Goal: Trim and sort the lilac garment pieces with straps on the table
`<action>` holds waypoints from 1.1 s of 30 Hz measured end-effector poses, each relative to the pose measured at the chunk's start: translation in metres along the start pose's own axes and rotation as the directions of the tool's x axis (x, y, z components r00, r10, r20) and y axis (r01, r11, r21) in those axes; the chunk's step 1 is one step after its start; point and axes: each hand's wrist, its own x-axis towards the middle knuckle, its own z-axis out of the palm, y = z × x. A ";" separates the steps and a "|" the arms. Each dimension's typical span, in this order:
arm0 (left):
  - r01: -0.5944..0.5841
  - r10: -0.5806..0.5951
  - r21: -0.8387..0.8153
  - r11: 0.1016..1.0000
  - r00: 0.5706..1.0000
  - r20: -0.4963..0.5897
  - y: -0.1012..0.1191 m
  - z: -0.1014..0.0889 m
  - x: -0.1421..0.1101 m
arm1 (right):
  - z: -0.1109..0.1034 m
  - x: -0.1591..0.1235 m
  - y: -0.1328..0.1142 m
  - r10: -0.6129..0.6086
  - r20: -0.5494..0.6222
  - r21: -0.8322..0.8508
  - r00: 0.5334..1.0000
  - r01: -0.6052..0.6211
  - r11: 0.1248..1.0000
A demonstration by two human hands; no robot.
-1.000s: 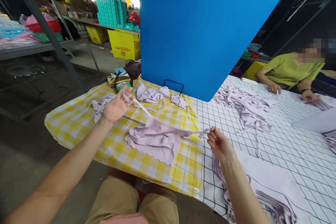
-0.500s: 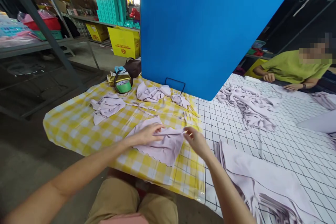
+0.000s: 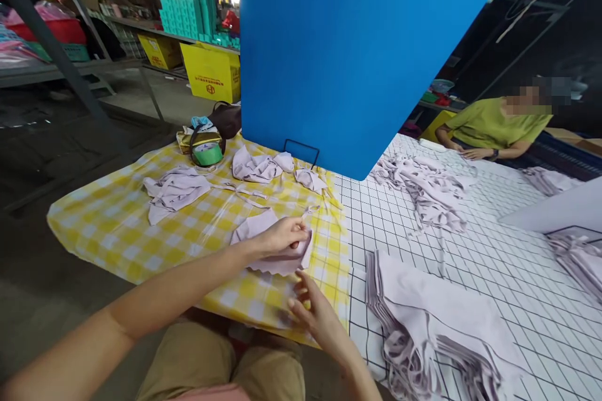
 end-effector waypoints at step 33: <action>-0.324 0.079 0.252 0.912 0.742 0.666 -0.014 -0.059 -0.022 | -0.045 0.002 -0.073 -0.027 0.188 -0.164 0.982 0.059 0.985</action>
